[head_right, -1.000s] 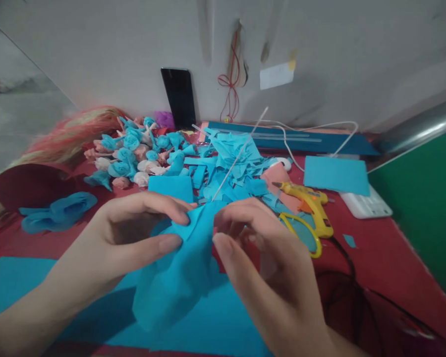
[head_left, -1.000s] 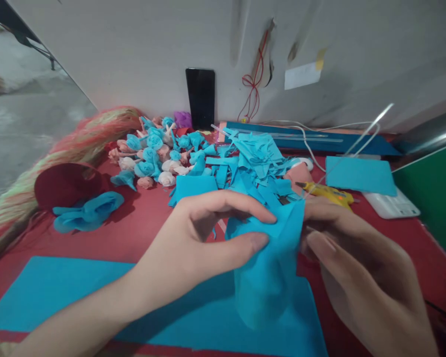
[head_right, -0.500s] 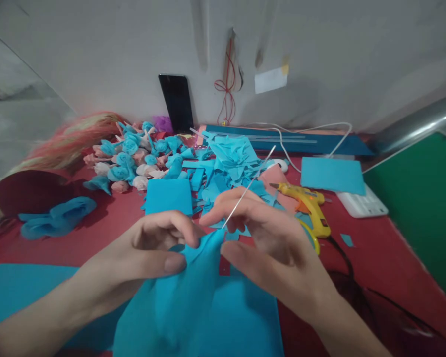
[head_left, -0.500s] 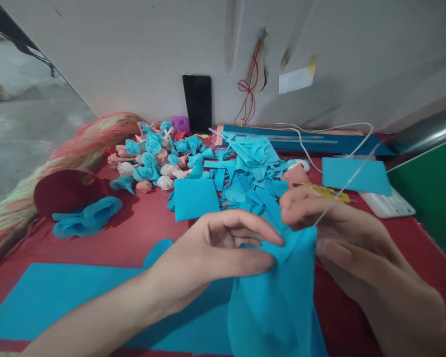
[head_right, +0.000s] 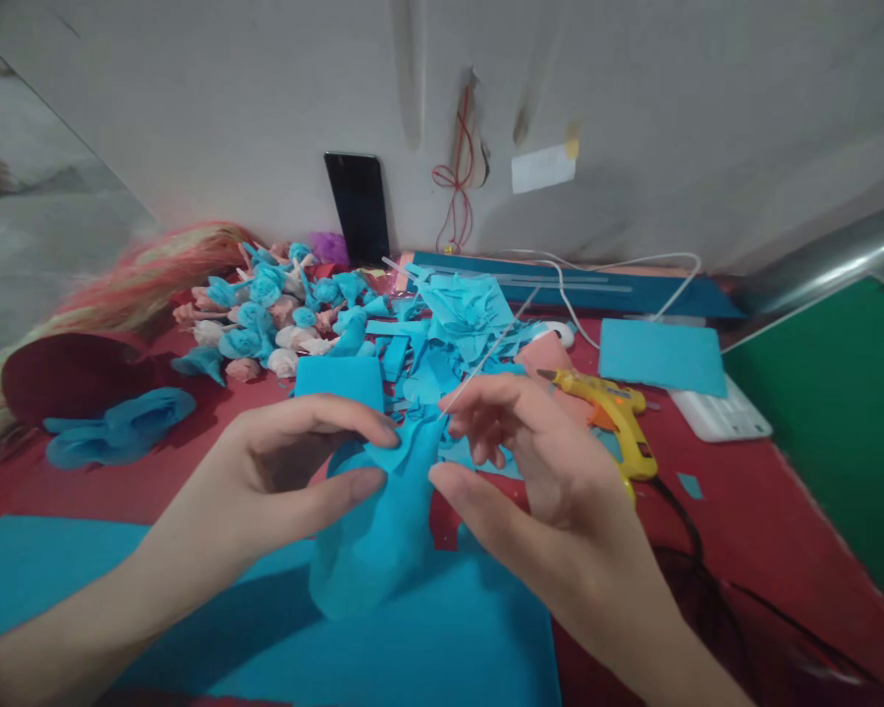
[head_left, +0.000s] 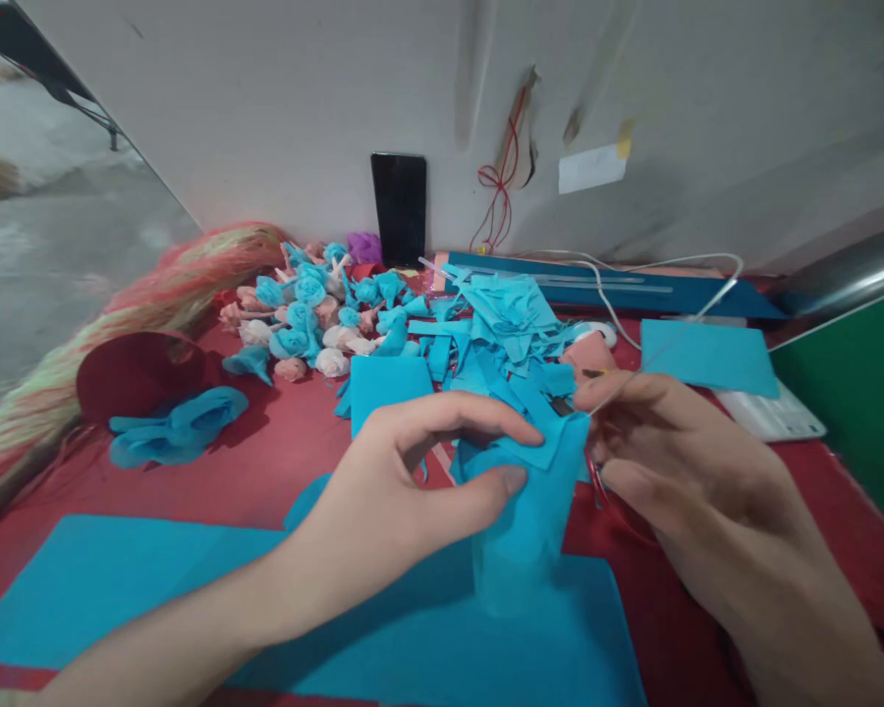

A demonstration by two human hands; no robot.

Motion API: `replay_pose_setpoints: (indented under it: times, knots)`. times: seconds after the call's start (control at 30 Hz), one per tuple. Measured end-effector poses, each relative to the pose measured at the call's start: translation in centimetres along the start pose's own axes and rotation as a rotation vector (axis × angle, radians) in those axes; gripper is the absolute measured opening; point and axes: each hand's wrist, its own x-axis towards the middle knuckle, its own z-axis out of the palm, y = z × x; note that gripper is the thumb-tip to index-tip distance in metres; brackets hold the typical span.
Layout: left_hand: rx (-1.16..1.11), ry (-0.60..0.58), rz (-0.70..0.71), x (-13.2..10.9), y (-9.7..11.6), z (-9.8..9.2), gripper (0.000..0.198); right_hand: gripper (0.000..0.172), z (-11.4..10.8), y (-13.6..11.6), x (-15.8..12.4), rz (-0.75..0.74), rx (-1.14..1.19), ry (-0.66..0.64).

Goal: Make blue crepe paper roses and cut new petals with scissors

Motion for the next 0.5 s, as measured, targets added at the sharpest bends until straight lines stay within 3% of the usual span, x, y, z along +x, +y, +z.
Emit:
replay_pose_setpoints:
  times: [0.23,0.5]
  knots:
    - [0.079,0.043,0.025,-0.15,-0.08,0.15,0.030,0.012,0.95,-0.01,-0.14,0.039,-0.038,0.031]
    - [0.067,0.037,0.054,-0.17,-0.10,0.28,0.024,0.012,1.05,0.02,-0.18,0.093,-0.028,0.025]
